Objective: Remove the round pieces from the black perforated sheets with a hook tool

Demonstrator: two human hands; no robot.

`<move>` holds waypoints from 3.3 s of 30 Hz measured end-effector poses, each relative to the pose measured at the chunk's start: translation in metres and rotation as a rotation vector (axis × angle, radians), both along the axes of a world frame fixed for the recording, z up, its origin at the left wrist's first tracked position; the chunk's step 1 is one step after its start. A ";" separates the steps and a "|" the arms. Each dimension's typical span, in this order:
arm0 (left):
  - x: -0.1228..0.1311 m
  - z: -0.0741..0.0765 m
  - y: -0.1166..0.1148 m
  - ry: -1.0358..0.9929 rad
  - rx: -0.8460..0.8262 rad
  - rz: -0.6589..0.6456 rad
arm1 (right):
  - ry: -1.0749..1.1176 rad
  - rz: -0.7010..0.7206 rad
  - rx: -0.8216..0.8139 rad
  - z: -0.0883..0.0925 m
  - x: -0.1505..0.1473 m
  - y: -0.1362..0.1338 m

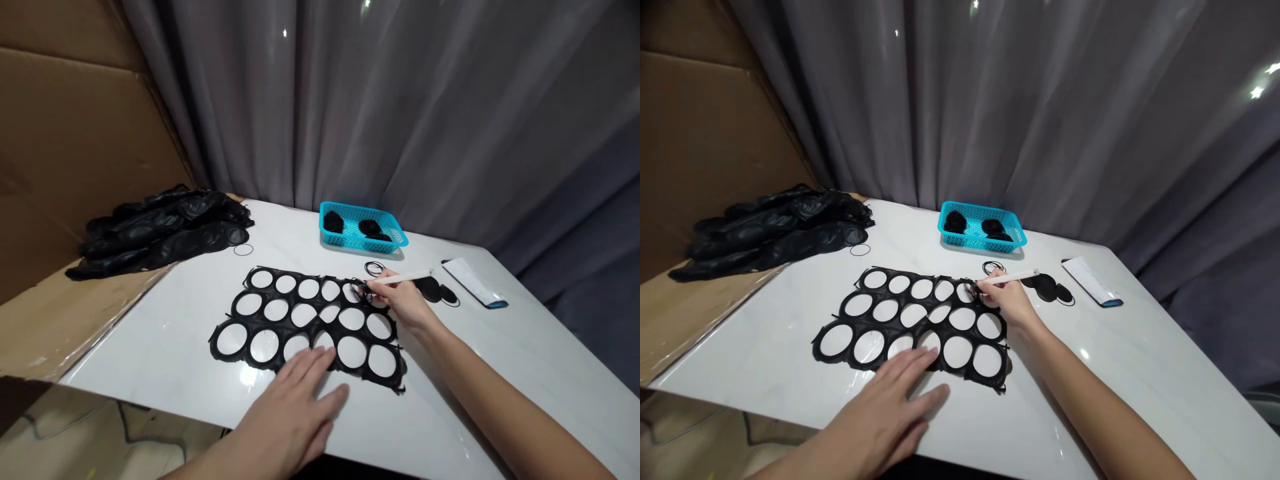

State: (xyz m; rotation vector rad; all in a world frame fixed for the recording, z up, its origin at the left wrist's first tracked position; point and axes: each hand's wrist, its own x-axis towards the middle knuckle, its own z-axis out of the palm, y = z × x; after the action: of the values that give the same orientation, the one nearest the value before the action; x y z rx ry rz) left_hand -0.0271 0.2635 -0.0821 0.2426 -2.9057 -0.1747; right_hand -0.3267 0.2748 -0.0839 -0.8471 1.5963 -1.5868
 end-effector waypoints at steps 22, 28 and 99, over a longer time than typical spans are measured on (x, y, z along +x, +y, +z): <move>-0.030 0.001 0.038 0.097 -0.260 -0.019 | -1.025 0.033 -0.095 0.024 0.034 0.018; 0.038 -0.004 -0.003 0.116 -0.419 0.176 | -0.482 0.361 -0.017 0.003 0.085 0.015; 0.062 0.025 -0.052 0.450 0.463 0.461 | -0.027 0.691 -0.087 0.047 0.159 -0.022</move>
State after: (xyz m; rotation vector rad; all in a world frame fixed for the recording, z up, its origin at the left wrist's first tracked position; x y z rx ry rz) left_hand 0.0349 0.2116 -0.0575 0.8173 -2.2575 -0.7150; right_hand -0.1678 0.2525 -0.0371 -1.2492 1.0443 -1.1581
